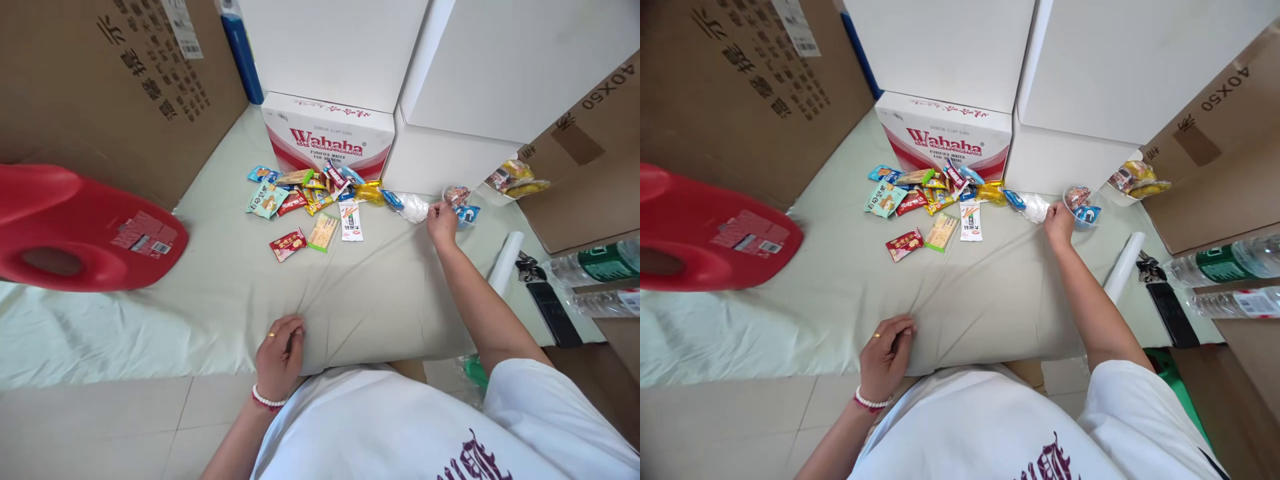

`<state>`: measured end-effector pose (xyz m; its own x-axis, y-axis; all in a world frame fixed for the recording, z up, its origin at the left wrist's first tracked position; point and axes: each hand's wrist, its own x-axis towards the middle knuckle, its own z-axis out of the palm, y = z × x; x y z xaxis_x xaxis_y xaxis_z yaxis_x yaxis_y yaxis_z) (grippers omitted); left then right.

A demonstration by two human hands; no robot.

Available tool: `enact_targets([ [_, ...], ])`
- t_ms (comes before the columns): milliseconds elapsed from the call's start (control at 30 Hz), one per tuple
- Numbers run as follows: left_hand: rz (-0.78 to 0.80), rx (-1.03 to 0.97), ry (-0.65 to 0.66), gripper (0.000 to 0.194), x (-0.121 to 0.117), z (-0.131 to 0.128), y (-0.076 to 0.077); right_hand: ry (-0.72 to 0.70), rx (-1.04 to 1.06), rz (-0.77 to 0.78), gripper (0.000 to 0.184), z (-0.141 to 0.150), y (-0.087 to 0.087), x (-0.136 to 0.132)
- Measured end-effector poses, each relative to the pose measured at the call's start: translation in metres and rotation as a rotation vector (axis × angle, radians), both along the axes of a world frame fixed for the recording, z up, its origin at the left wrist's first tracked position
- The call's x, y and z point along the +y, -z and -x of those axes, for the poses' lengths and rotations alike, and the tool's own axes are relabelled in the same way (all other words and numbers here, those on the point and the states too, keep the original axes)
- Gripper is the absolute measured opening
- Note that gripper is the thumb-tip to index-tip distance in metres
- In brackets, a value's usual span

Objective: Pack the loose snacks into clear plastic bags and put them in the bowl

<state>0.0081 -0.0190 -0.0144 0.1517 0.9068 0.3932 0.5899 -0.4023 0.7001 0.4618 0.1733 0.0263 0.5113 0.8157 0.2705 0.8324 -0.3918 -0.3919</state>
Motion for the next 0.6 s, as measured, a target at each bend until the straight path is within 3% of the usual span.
enact_targets([
  [100,-0.007,0.006,0.025,0.018,0.002,-0.003,0.001,-0.004,-0.002,-0.078,0.031,0.005,0.0,0.005],
  [233,0.019,-0.033,0.027,0.018,-0.003,-0.004,0.001,0.007,-0.011,0.135,0.027,0.017,0.002,0.022],
  [300,0.028,-0.111,-0.027,0.017,-0.004,-0.001,-0.006,0.002,0.004,0.219,0.021,0.024,0.001,0.024],
  [367,-0.001,-0.154,-0.121,0.013,0.004,0.004,-0.02,-0.018,0.002,0.201,0.02,0.027,-0.001,0.02],
  [467,-0.082,-0.066,-0.275,0.014,0.051,0.015,-0.044,-0.037,-0.059,0.062,0.026,0.026,-0.008,0.009],
  [600,-0.053,0.034,-0.431,0.028,0.179,0.036,-0.059,-0.028,-0.085,-0.187,0.029,0.021,-0.015,-0.007],
])
